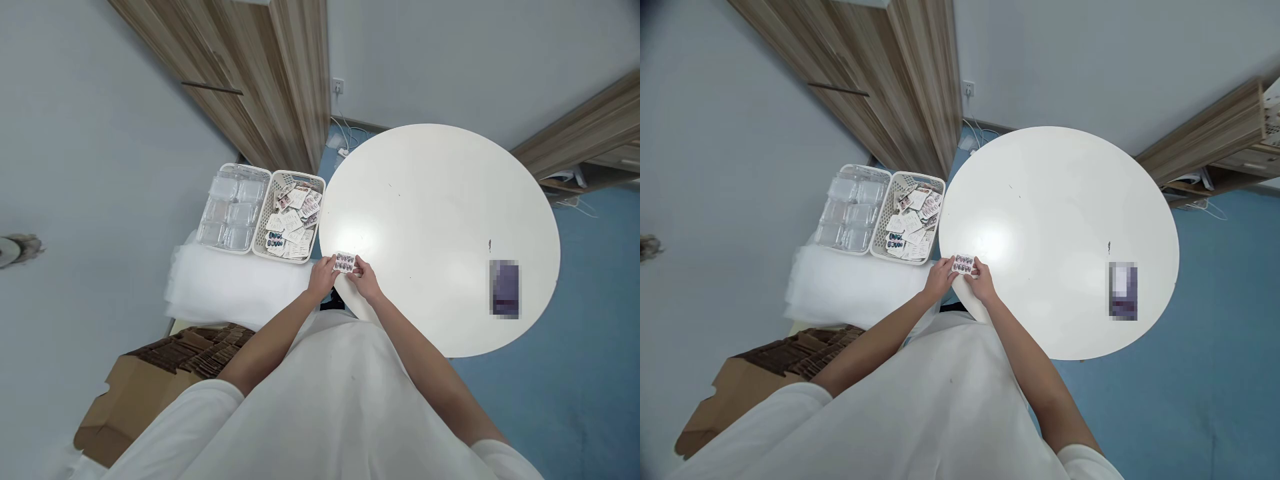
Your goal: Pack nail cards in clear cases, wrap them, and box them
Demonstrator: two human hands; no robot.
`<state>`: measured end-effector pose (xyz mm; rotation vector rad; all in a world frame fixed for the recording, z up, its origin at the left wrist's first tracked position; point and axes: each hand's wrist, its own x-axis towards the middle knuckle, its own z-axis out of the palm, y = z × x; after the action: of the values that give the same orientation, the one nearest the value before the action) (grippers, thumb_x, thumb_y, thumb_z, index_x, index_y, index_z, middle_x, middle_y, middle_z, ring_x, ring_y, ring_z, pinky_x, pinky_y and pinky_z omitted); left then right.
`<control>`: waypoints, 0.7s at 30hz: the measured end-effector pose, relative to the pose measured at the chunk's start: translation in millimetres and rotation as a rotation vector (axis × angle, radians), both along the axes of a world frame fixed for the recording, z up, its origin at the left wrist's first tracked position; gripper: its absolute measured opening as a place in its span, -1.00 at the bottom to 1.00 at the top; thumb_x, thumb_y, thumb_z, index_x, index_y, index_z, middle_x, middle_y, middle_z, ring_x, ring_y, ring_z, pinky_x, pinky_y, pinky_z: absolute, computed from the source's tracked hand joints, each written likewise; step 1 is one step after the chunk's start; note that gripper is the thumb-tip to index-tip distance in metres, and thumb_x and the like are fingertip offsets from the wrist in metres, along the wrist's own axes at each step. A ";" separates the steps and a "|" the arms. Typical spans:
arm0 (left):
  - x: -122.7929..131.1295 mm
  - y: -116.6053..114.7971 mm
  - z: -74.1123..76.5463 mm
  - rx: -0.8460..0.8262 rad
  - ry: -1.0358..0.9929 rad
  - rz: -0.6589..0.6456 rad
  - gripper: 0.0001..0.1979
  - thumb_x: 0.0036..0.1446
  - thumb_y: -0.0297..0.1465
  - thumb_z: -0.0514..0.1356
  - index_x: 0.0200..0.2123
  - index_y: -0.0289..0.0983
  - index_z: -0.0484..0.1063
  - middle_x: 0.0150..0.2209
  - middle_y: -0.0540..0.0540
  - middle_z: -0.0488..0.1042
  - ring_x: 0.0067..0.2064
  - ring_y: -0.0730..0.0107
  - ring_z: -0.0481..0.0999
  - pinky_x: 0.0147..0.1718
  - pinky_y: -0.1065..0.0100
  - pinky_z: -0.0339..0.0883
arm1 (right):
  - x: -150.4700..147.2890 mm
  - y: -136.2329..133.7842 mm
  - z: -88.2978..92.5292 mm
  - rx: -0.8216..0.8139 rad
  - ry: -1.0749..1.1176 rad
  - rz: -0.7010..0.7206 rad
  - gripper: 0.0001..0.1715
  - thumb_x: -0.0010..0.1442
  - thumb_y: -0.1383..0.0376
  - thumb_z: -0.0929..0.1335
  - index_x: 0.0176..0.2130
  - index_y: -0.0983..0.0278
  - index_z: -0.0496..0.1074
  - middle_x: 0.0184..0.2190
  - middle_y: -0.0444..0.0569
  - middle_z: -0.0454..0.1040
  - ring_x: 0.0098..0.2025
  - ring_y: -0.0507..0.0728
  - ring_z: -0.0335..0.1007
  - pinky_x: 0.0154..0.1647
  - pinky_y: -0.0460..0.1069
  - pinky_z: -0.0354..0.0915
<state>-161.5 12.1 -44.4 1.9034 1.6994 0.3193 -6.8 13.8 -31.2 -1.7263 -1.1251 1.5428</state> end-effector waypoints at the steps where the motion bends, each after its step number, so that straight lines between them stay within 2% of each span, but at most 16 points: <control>1: 0.2 0.8 0.0 0.005 0.022 0.007 -0.53 0.09 -0.40 0.08 0.10 -0.26 0.15 -0.17 -0.14 0.31 -0.13 0.23 0.33 -0.19 0.26 0.22 | -0.9 0.2 -1.5 0.008 -0.015 0.014 -0.21 -0.11 0.25 0.35 0.13 0.21 0.13 -0.05 0.02 0.25 -0.17 0.10 0.27 -0.12 0.07 0.28; 6: 0.6 4.2 1.3 0.024 0.092 0.031 -0.56 0.10 -0.35 0.07 0.07 -0.26 0.21 -0.19 -0.17 0.33 -0.14 0.19 0.30 -0.21 0.23 0.18 | -3.5 -2.2 -4.9 0.038 -0.078 0.107 -0.18 -0.07 0.28 0.32 0.17 0.21 0.03 0.05 0.06 0.15 -0.06 0.14 0.22 -0.20 0.03 0.31; 10: -0.3 7.4 -0.6 0.031 0.109 0.026 -0.57 0.11 -0.33 0.06 0.06 -0.26 0.23 -0.18 -0.17 0.32 -0.15 0.19 0.28 -0.20 0.23 0.17 | -2.3 -6.4 -3.6 0.088 -0.092 0.174 -0.22 -0.03 0.30 0.29 0.17 0.18 0.00 0.09 0.04 0.15 0.00 0.14 0.19 -0.16 0.03 0.30; 13: -1.2 6.3 -1.7 0.037 0.100 0.031 -0.57 0.11 -0.32 0.05 0.07 -0.27 0.21 -0.14 -0.19 0.31 -0.13 0.19 0.29 -0.19 0.23 0.17 | 1.7 -10.0 -0.5 0.155 -0.141 0.278 -0.30 0.02 0.31 0.26 0.16 0.19 0.04 0.14 0.03 0.10 0.07 0.14 0.14 -0.10 0.04 0.27; 17: -4.2 -5.2 3.3 0.082 0.061 0.013 -0.54 0.13 -0.29 0.02 0.10 -0.30 0.15 -0.03 -0.22 0.30 -0.01 0.17 0.26 -0.09 0.21 0.14 | 11.4 -13.9 4.4 0.276 -0.354 0.437 -0.42 0.09 0.30 0.21 0.12 0.22 0.13 0.16 0.03 0.10 0.16 0.18 0.00 0.04 0.12 0.13; 21: -8.5 -20.7 11.9 0.095 0.038 -0.103 -0.59 0.15 -0.29 -0.01 0.07 -0.27 0.19 0.08 -0.19 0.26 0.13 0.16 0.17 0.03 0.16 0.01 | 16.2 -16.4 7.0 0.396 -0.574 0.613 -0.44 0.08 0.20 0.25 0.08 0.23 0.19 0.17 0.08 0.10 0.17 0.26 -0.03 0.06 0.19 0.02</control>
<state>-170.0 -8.5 -32.4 2.0710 1.6293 0.3308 9.4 -2.6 -24.2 -1.6602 -2.2422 1.0102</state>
